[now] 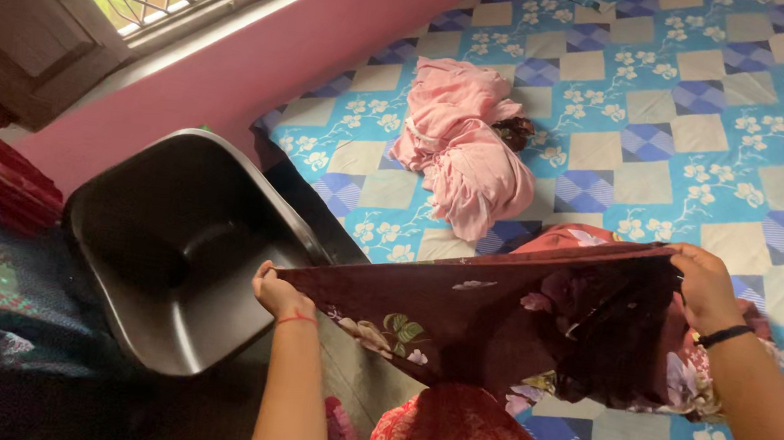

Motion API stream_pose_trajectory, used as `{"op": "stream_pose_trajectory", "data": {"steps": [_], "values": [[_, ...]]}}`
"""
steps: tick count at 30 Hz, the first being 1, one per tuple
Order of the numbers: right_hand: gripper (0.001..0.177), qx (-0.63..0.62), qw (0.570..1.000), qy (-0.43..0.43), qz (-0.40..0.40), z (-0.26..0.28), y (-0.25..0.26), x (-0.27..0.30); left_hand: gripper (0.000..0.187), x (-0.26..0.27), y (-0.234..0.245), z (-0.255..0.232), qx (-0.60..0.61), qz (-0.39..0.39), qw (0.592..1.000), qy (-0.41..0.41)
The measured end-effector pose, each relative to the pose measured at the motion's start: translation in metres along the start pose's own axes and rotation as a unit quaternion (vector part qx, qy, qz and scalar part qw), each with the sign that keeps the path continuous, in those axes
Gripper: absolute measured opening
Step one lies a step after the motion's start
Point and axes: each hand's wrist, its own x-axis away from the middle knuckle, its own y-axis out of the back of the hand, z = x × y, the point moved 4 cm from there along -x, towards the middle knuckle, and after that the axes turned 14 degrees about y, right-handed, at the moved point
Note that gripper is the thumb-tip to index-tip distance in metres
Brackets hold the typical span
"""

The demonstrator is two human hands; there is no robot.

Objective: The person folds a brown floral-patterned piece of fabric by smoothing it on a bed, moving to the floor to align the corners, and repeatedly folding it into a smaller rectangle.

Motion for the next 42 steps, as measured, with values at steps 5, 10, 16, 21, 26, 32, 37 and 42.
{"op": "stream_pose_trajectory", "data": {"steps": [5, 10, 16, 21, 26, 32, 37, 42], "values": [[0.016, 0.092, 0.995, 0.042, 0.012, 0.045, -0.04, 0.044, 0.011, 0.071, -0.06, -0.032, -0.081, 0.091, 0.99, -0.065], [0.017, 0.288, 0.906, 0.232, 0.206, 0.132, -0.123, 0.085, 0.027, 0.253, -0.147, 0.055, -0.37, 0.477, 0.764, -0.229], [0.012, 0.324, 0.877, 0.247, 0.256, 0.156, -0.139, 0.111, 0.064, 0.382, -0.149, 0.13, -0.581, 0.594, 0.512, -0.217], [0.03, 0.422, 0.827, 0.324, 0.181, 0.138, -0.111, 0.128, 0.035, 0.39, -0.142, 0.142, -0.538, 0.59, 0.514, -0.313], [0.042, 0.466, 0.808, 0.324, 0.158, 0.114, -0.106, 0.145, 0.016, 0.398, -0.142, 0.159, -0.566, 0.574, 0.519, -0.284], [0.04, 0.551, 0.78, 0.277, 0.1, 0.072, -0.108, 0.157, 0.024, 0.395, -0.145, 0.153, -0.538, 0.589, 0.565, -0.211], [0.038, 0.518, 0.812, 0.256, 0.078, 0.063, -0.105, 0.16, 0.032, 0.375, -0.151, 0.134, -0.612, 0.555, 0.545, -0.144], [0.061, 0.375, 0.907, 0.189, 0.032, 0.052, -0.104, 0.179, 0.034, 0.364, -0.152, 0.123, -0.669, 0.537, 0.484, -0.173]]}}
